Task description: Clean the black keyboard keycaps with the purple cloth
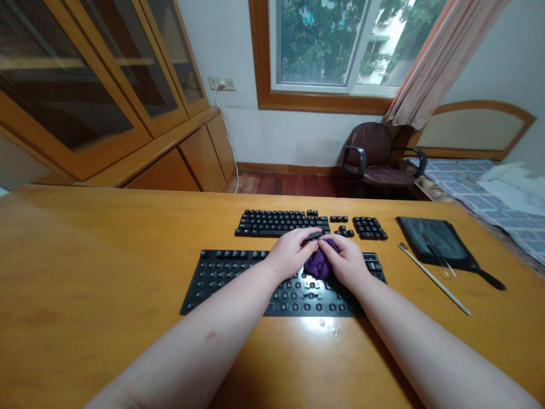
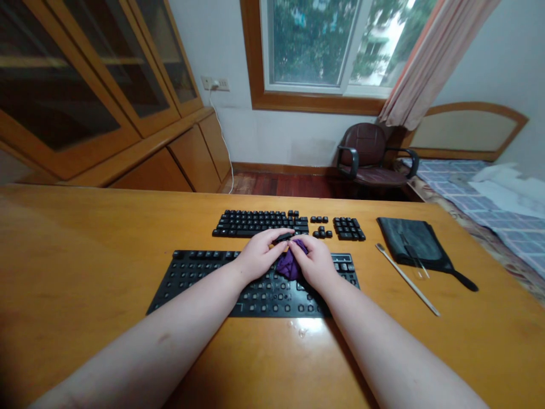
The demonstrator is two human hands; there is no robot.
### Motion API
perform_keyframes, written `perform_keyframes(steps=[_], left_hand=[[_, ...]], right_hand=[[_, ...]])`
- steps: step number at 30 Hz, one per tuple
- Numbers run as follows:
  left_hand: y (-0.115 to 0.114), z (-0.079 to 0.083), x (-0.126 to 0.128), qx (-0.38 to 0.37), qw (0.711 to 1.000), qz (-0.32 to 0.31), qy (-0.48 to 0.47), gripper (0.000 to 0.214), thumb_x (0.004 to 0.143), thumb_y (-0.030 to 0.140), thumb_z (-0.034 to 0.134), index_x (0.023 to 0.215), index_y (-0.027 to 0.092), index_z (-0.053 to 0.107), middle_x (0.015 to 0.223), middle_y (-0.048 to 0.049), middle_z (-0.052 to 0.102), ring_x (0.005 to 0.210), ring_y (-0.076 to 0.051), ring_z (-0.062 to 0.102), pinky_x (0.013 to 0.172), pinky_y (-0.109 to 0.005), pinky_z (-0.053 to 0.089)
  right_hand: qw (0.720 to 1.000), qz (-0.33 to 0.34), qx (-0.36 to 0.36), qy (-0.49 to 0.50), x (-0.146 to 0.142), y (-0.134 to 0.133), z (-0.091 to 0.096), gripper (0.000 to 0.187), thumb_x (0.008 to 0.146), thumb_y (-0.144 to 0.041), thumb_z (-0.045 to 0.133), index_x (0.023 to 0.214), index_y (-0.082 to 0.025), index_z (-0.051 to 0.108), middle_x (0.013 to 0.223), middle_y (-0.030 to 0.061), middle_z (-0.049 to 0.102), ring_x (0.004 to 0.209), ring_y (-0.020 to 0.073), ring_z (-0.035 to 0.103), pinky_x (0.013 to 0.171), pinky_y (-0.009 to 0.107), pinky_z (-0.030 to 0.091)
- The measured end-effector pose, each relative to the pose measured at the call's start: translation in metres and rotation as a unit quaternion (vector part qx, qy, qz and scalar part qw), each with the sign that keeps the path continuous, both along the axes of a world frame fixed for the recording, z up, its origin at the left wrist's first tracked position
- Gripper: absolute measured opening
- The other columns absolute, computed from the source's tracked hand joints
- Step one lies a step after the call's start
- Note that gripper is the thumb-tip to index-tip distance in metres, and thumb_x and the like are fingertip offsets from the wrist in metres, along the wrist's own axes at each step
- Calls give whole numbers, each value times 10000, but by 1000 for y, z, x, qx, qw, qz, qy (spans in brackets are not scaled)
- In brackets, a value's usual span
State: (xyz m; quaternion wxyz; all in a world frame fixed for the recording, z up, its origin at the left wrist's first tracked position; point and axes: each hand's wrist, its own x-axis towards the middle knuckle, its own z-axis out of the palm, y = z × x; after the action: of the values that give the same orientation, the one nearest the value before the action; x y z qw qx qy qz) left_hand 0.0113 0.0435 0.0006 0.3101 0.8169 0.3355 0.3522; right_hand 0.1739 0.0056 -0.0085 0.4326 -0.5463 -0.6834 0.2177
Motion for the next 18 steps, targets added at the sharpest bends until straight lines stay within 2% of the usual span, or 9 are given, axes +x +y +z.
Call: perform_keyframes(steps=[7,13,18], left_hand=[[0,0,-2,23,1000,-10,-7,337,885,198,421,1185,190,574,1155,-67,630,1070,-190,572,967,-354,441],[2,-3,-1,64,996,13,-67,338,852,187,509,1179,220,587,1077,-58,638,1013,-170,579,931,-333,466],[0,-4,2,18,992,64,-109,335,762,171,636,1094,215,621,1032,-39,656,906,-159,621,851,-325,521]], right_hand=[[1000,-7,3,8,0,-1,0,219,853,-359,499,845,-198,647,833,51,689,787,207,629,729,320,477],[999,-12,1,30,1,-1,0,208,851,-345,506,862,-191,646,857,53,691,798,204,626,746,322,477],[996,-57,14,72,0,-2,1,238,863,-355,478,901,-193,647,891,67,683,834,219,620,776,354,474]])
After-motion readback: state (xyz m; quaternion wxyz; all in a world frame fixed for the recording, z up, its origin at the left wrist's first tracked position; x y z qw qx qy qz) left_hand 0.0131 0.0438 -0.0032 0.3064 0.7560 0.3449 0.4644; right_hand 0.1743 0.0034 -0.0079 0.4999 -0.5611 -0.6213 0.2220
